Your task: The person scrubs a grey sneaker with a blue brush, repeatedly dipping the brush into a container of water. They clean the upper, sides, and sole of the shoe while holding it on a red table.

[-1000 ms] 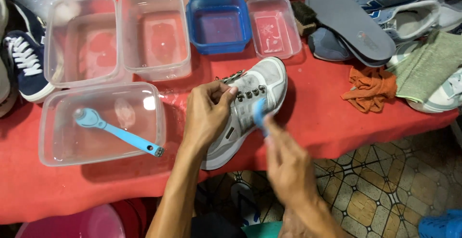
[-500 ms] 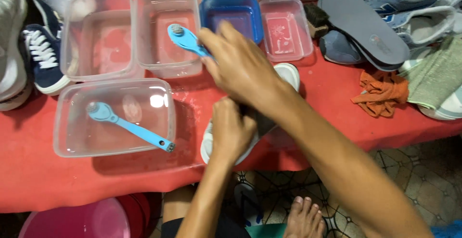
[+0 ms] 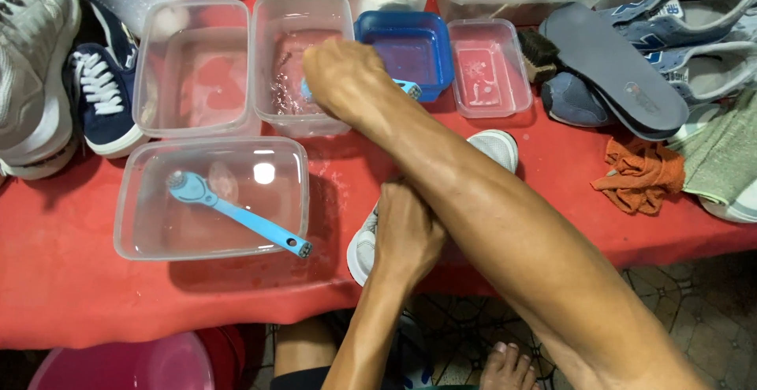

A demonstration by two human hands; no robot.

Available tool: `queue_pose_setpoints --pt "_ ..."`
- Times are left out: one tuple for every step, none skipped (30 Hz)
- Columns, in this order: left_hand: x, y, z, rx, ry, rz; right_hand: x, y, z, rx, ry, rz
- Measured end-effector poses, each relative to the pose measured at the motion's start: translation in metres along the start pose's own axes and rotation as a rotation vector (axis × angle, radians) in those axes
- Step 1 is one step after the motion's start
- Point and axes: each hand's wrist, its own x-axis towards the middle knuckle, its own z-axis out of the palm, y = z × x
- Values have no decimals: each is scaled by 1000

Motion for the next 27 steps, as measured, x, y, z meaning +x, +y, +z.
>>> queue_pose_setpoints --pt "0 2 1 -2 5 -4 -7 3 -4 -4 -4 -4" --pt "1 3 0 -8 17 -5 -14 6 -8 31 33 -24" --pt "1 5 0 -14 30 -5 -22 9 -13 66 69 -43" --pt "3 6 -1 -14 38 -3 -18 16 -10 60 72 -49" --pt "4 7 -1 -23 33 21 -15 22 -8 53 148 -35" --pt "4 8 -2 -30 24 42 -12 28 -5 50 221 -19" --pt "4 9 -4 -29 28 42 -18 22 -10 49 222 -23" --pt "4 10 -5 -23 17 38 -24 19 -15 87 91 -32" --pt "4 12 -5 -18 7 35 -31 17 -20 126 -39 -41" --pt "4 13 -5 -17 1 36 -37 15 -27 130 -38 -37" --pt "4 14 -6 -25 -1 8 -43 13 -34 219 -79 1" --pt "5 14 -7 -28 3 -21 -48 10 -42 307 -117 31" --pt "7 15 -8 -22 3 -20 -50 20 -37 311 -115 28" --pt "8 16 -9 -25 0 -41 -52 30 -31 369 25 -28" --pt "9 16 -10 -28 -3 -63 -54 39 -25 426 165 -84" --pt "11 12 -11 -29 2 -62 -76 42 -29 423 166 -87" --pt "13 8 -11 -18 -10 -79 -99 46 -33 492 246 -134" --pt "15 4 -11 -7 -25 -97 -122 51 -37 562 324 -178" --pt "18 5 -13 -9 -24 -96 -146 48 -39 560 324 -179" --pt "20 4 -16 -26 -25 -127 -170 44 -40 577 323 -31" --pt "22 4 -19 -44 -27 -158 -194 40 -41 592 321 118" --pt "24 3 -21 -41 -28 -160 -211 41 -30 596 319 118" --pt "27 3 -23 -49 -39 -211 -229 41 -20 578 360 198" --pt "28 3 -23 -60 -53 -260 -248 43 -10 558 401 282" --pt "30 3 -25 -59 -57 -262 -261 42 2 561 400 285" --pt "31 4 -26 -47 -69 -308 -275 41 14 523 355 402" --pt "33 4 -27 -34 -82 -355 -288 41 25 483 309 517"
